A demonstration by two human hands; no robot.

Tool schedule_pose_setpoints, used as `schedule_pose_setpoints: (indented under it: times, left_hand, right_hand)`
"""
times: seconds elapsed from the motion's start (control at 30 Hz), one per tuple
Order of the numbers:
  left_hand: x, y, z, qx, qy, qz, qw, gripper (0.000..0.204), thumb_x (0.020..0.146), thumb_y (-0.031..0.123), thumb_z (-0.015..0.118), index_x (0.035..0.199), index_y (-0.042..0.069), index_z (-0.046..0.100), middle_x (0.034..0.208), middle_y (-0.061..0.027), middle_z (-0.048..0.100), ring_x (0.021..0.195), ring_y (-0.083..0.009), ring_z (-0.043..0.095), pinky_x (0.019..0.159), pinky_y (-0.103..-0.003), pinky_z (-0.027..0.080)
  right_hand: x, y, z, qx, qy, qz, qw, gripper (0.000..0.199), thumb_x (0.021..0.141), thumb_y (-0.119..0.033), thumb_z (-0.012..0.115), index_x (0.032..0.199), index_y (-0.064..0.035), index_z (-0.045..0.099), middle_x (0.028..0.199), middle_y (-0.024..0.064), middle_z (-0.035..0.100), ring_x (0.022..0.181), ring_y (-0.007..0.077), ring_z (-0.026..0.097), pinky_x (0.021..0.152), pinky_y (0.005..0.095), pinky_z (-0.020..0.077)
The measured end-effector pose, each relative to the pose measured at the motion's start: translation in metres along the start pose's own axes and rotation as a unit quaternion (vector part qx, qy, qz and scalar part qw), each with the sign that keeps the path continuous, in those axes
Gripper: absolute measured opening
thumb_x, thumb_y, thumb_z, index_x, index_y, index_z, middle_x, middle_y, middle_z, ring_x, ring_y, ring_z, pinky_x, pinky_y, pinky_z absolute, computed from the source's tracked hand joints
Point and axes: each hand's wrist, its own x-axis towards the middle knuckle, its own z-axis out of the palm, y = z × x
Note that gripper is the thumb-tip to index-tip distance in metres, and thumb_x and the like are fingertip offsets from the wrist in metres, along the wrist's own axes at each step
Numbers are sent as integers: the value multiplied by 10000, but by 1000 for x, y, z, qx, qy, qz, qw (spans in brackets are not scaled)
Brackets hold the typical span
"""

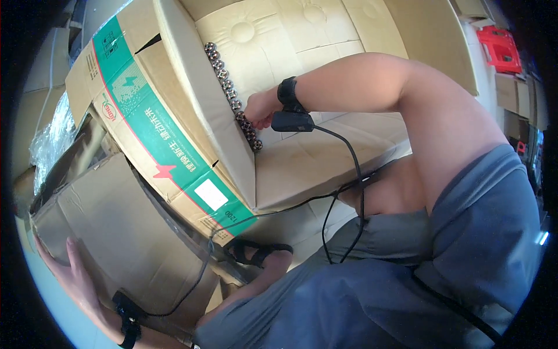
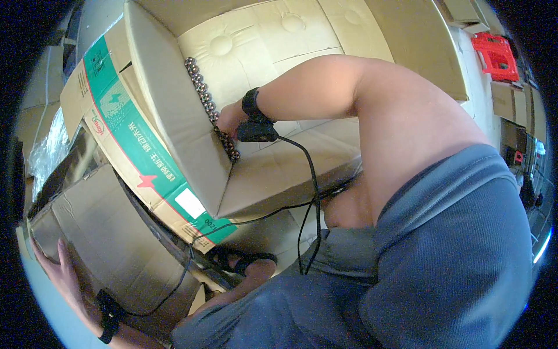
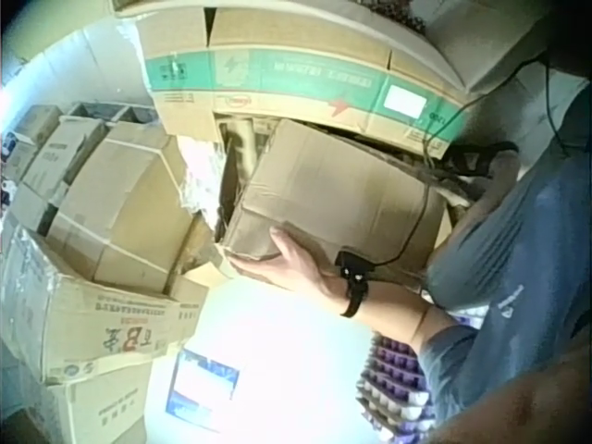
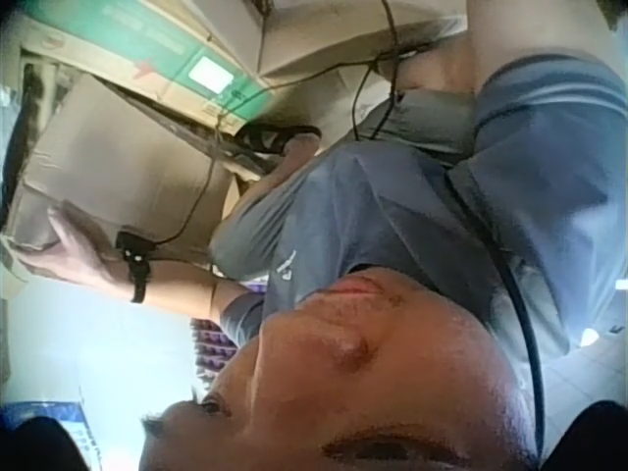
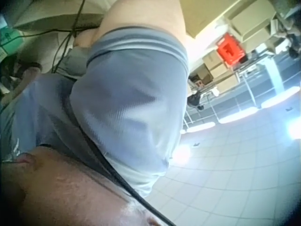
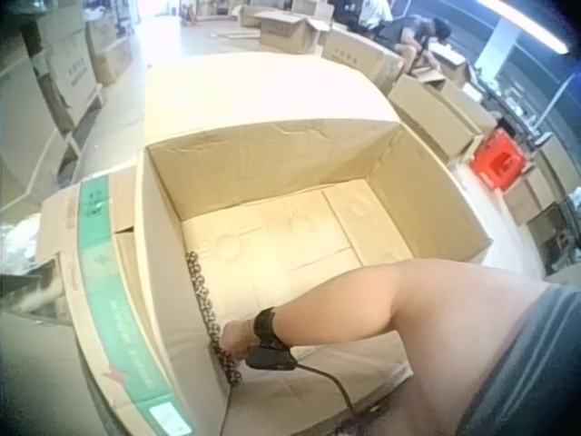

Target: Picking up electronic components from a box and arranging them into rows in another box on the floor.

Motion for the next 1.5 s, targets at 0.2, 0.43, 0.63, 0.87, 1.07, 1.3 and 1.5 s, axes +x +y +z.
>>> schedule_pose_setpoints:
  times: [0.2,0.43,0.63,0.87,1.07,1.3,1.5]
  left_hand:
    - [-5,8,1,3,4,-22,1000,651,934,193,576,1478,44,250,1525,-172,270,1406,-269,248,1153,-357,173]
    - [2,10,4,9,11,10,1000,667,924,228,586,1477,48,258,1529,-176,262,1423,-282,221,1159,-379,164]
    - [-3,-2,-5,-22,-7,11,1000,676,921,256,591,1481,67,263,1516,-182,286,1407,-298,253,1148,-389,199]
    - [-4,-15,-62,-299,-27,-253,920,583,969,342,523,1464,111,317,1376,-135,486,1232,-257,481,1015,-392,387]
    - [1,-105,-98,-337,-6,-333,880,486,953,242,553,1389,77,416,1210,-100,591,1098,-221,573,927,-366,477]
    - [-78,-238,-14,34,-247,-303,920,543,760,281,678,1236,33,595,1159,-192,641,1089,-300,611,958,-373,467]
    - [-91,-240,20,239,-301,-317,867,500,746,217,594,1236,113,604,1253,-147,596,1237,-303,492,1043,-441,374]
  right_hand:
    - [-1,-3,-1,-10,-28,6,1000,203,824,-172,562,810,-6,677,824,110,700,669,184,670,597,314,555]
    - [36,59,7,-263,-181,-228,920,181,775,-205,700,909,-86,723,890,151,701,800,281,670,713,389,501]
    - [5,-7,31,-210,-170,-76,960,198,825,-204,620,867,-32,709,846,72,706,766,162,677,700,306,551]
    - [-28,11,-1,33,-97,-7,995,272,888,-338,573,877,-96,697,722,19,633,626,126,550,576,316,472]
    - [-56,3,-44,48,49,17,997,169,869,-122,496,852,-60,653,583,-12,528,477,96,446,414,258,313]
    - [-72,-68,-31,116,28,-4,993,269,955,-273,514,1139,-91,589,700,-31,569,498,59,438,437,214,331]
    - [-68,-31,-35,90,24,0,996,304,923,-248,565,1203,-128,579,898,-6,647,625,58,539,528,225,441]
